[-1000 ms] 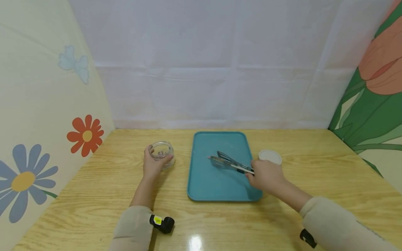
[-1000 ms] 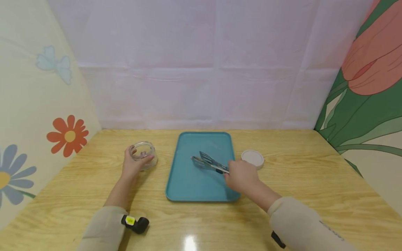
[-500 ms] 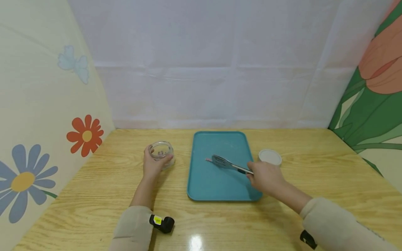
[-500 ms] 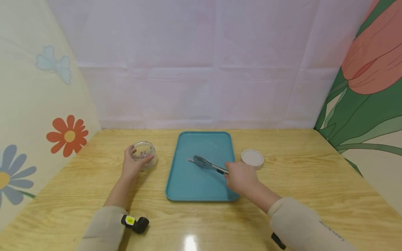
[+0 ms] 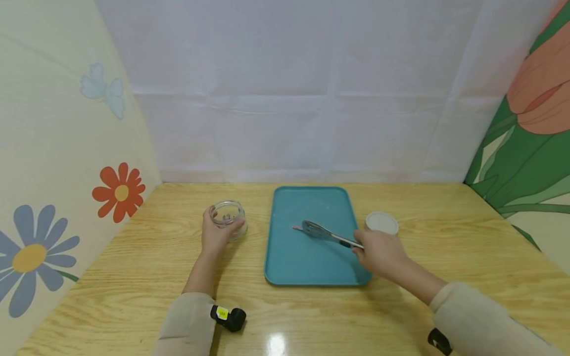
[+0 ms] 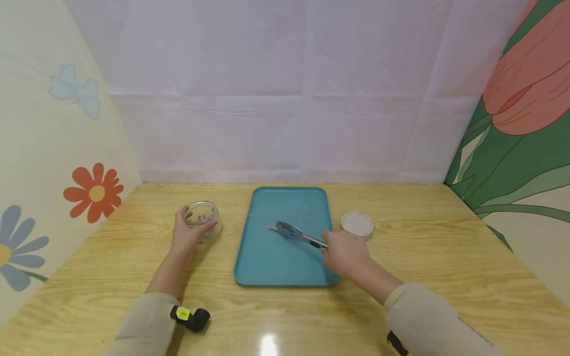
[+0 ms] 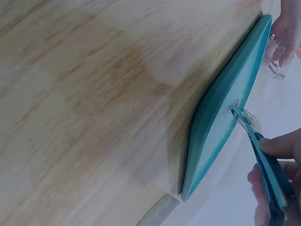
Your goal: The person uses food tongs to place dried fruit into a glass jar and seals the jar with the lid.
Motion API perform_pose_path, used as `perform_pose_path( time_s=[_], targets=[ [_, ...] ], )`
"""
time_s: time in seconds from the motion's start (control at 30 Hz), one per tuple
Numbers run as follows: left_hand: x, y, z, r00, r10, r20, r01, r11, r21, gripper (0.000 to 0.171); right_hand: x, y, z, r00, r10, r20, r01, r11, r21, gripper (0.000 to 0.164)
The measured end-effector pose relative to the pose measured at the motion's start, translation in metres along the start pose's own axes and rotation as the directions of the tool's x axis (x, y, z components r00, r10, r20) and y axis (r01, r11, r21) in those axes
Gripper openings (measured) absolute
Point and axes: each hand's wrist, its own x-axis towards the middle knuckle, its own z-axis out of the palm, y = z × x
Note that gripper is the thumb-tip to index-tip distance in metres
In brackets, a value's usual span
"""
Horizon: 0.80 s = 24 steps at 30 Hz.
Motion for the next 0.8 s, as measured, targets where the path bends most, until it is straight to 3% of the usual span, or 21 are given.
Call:
perform_pose_path(
  time_s=[0.17, 0.43, 0.8],
  targets=[
    [0.000, 0.000, 0.000, 1.000, 0.002, 0.003, -0.002, 1.000, 0.003, 0.098, 0.000, 0.002, -0.007, 0.999, 0.043, 0.029, -0.044, 0.999, 0.023, 0.029],
    [0.000, 0.000, 0.000, 1.000, -0.006, 0.005, 0.006, 1.000, -0.001, 0.099, 0.008, 0.008, -0.018, 0.999, 0.025, -0.044, -0.024, 0.999, 0.027, 0.031],
    [0.000, 0.000, 0.000, 1.000, -0.009, 0.005, 0.009, 1.000, 0.002, 0.098, 0.026, 0.003, -0.037, 0.996, 0.077, -0.050, -0.074, 0.996, 0.051, 0.032]
  ],
)
